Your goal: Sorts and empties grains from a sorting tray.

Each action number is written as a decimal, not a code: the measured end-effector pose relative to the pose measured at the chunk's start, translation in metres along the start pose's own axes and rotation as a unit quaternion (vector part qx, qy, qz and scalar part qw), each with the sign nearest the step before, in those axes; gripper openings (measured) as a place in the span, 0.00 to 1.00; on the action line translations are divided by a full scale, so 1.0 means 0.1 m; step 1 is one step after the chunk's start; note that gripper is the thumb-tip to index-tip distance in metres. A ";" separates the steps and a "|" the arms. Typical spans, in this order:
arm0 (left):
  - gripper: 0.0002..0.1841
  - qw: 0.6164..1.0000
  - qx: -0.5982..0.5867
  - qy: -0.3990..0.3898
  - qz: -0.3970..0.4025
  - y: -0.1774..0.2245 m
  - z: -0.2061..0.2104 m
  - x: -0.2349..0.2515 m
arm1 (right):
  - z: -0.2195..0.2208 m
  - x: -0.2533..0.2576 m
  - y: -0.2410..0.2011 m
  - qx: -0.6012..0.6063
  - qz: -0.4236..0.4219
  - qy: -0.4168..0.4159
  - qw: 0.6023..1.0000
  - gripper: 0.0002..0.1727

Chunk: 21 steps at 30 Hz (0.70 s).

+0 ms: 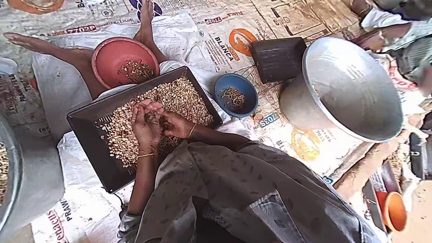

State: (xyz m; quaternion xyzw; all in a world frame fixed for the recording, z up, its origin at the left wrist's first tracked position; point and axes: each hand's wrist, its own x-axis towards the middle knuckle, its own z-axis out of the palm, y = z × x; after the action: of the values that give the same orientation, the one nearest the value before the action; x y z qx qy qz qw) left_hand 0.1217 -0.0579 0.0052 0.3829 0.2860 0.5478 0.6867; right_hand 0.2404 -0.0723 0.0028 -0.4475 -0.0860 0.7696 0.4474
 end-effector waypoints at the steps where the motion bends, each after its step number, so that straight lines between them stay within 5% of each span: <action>1: 0.23 0.997 0.063 -0.030 0.025 -0.05 0.04 -0.04 | 0.00 0.01 0.03 0.006 0.001 -0.008 1.000 0.20; 6: 0.29 0.937 0.272 -0.203 0.081 -0.11 0.11 -0.04 | -0.05 -0.03 0.09 0.071 -0.033 0.031 0.996 0.20; 10: 0.31 0.817 0.496 -0.275 0.102 -0.16 0.10 -0.05 | -0.29 -0.11 0.23 0.127 -0.087 -0.112 0.982 0.25; 13: 0.36 0.803 0.541 -0.218 0.126 -0.08 0.04 -0.07 | -0.30 -0.09 0.16 0.106 -0.065 -0.098 0.987 0.18; 15: 0.32 0.829 0.519 -0.140 0.155 0.12 -0.09 -0.07 | -0.25 -0.08 0.02 0.053 -0.014 -0.017 0.998 0.13; 17: 0.24 0.845 0.508 -0.045 0.161 0.35 -0.30 -0.05 | -0.39 -0.08 -0.10 0.016 0.003 -0.053 0.998 0.13; 21: 0.19 0.828 0.548 0.092 0.075 0.61 -0.74 -0.04 | -0.50 -0.16 -0.42 -0.124 -0.090 -0.044 0.987 0.20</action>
State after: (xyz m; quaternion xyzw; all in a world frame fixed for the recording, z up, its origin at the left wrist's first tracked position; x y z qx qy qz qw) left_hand 0.0283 -0.0398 0.0160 0.6643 0.5720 0.3831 0.2911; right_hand 0.3074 -0.0730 0.0060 -0.4555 -0.2402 0.7287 0.4515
